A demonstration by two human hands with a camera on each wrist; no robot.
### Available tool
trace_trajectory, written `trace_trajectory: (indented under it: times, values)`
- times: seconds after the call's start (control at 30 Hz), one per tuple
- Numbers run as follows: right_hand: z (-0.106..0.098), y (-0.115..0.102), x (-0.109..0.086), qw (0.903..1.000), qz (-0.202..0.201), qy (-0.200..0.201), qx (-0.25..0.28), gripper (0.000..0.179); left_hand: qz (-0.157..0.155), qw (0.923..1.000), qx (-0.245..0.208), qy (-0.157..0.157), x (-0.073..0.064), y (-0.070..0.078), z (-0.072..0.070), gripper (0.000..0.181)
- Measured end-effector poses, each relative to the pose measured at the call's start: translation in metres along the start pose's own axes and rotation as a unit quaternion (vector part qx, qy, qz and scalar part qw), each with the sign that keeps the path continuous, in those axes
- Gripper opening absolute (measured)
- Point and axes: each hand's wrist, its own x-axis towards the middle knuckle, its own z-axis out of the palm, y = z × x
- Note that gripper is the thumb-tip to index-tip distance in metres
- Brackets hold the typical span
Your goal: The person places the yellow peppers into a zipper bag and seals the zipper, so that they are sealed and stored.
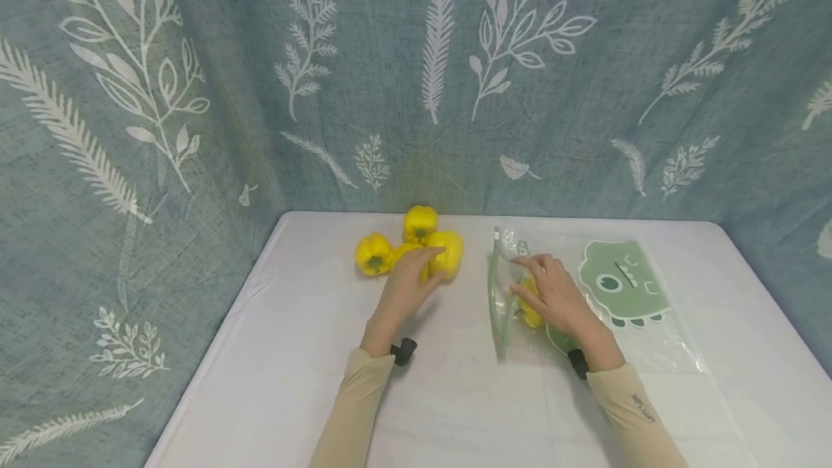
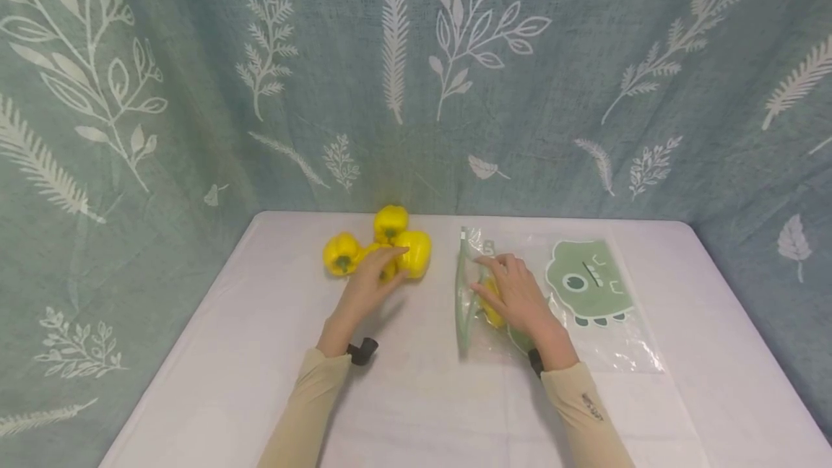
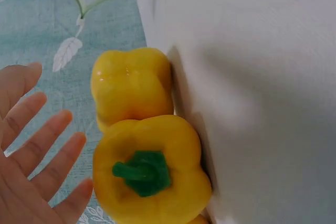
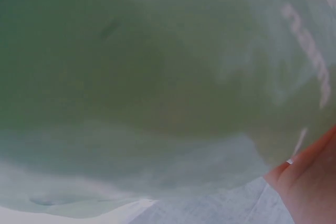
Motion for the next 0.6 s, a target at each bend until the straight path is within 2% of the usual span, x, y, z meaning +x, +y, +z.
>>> trace_trajectory:
  times: [0.2,0.43,0.6]
  values:
    - [-0.001,0.0,0.0,1.0,0.001,0.0,0.007,0.047,0.022,0.9982,0.054,0.015,0.006,-0.004,0.004,0.043]
    - [-0.001,0.001,0.001,1.0,-0.001,0.001,0.003,0.047,0.018,0.9972,0.071,0.016,0.015,-0.007,0.007,0.046]
    - [-0.001,0.001,0.001,1.0,-0.002,0.003,0.003,0.047,0.002,0.9972,0.075,-0.003,0.021,-0.01,0.008,0.049]
